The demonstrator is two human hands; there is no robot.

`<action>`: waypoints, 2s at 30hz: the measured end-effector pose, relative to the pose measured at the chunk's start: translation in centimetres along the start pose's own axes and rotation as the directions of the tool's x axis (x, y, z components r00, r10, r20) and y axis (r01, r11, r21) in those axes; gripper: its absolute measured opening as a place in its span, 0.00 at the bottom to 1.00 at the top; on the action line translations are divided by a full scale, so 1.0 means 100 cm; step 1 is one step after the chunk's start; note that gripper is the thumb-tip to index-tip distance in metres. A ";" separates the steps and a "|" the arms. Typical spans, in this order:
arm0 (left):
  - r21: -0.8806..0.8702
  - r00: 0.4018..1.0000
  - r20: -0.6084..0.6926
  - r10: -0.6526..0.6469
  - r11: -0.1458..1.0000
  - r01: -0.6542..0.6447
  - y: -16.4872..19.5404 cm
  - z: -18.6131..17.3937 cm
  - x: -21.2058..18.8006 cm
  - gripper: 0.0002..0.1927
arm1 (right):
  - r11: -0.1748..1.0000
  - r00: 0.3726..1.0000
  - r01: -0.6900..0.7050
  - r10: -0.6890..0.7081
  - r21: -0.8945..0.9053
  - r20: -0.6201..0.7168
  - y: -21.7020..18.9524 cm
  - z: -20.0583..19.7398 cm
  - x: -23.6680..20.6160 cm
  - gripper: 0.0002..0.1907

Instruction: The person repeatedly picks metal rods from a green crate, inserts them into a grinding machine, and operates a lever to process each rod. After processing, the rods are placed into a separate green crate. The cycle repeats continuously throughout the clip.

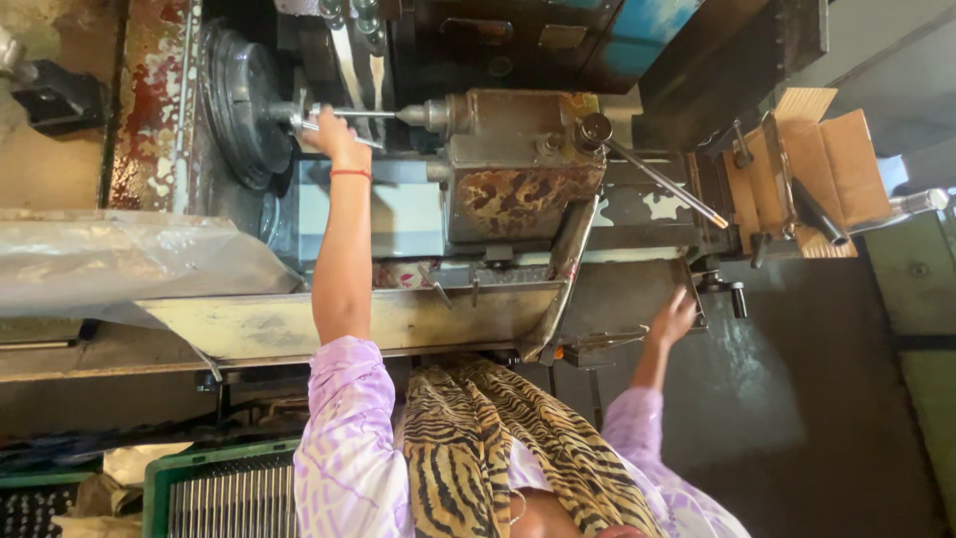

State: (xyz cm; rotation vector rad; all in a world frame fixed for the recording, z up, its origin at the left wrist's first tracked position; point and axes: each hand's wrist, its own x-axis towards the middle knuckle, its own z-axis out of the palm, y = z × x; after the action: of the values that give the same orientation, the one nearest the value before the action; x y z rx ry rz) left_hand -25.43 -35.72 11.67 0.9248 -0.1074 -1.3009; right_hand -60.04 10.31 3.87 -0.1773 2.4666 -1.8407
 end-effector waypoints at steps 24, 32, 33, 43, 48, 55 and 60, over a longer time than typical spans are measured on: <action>0.673 0.808 0.444 0.387 0.451 -0.586 0.132 -0.413 -0.191 0.12 | 0.670 0.596 -0.733 0.545 0.121 0.590 0.065 0.010 -0.252 0.14; 0.574 0.884 0.315 0.345 0.673 -0.467 0.143 -0.472 -0.222 0.23 | 0.953 -0.135 -0.297 -0.104 0.060 0.985 -0.017 0.071 -0.481 0.18; 0.527 0.903 0.263 0.340 0.733 -0.430 0.145 -0.477 -0.226 0.22 | 0.939 -0.191 -0.340 -0.117 0.047 0.975 -0.025 0.072 -0.498 0.18; 0.601 0.732 0.384 0.563 0.449 -0.661 0.190 -0.516 -0.268 0.22 | 0.972 -0.134 -0.021 -0.236 0.236 0.962 -0.019 0.061 -0.546 0.21; 0.598 0.535 0.470 0.702 0.193 -0.778 0.193 -0.527 -0.277 0.24 | 0.990 -0.208 -0.139 -0.042 0.014 0.977 -0.025 0.051 -0.555 0.20; 0.399 0.773 0.103 0.626 0.686 -0.608 0.186 -0.526 -0.262 0.22 | 0.937 -0.133 -0.342 -0.120 0.068 0.984 -0.028 0.033 -0.590 0.15; 0.386 0.894 0.167 0.416 0.807 -0.448 0.196 -0.523 -0.274 0.12 | 0.903 0.031 -0.288 -0.323 0.318 0.946 -0.020 0.034 -0.598 0.12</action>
State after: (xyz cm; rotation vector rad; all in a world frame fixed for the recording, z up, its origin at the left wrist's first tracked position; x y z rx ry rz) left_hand 9.97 14.46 1.43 1.1318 -0.6436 -0.8905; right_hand -0.22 14.11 3.55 -1.0709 0.9216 -1.2707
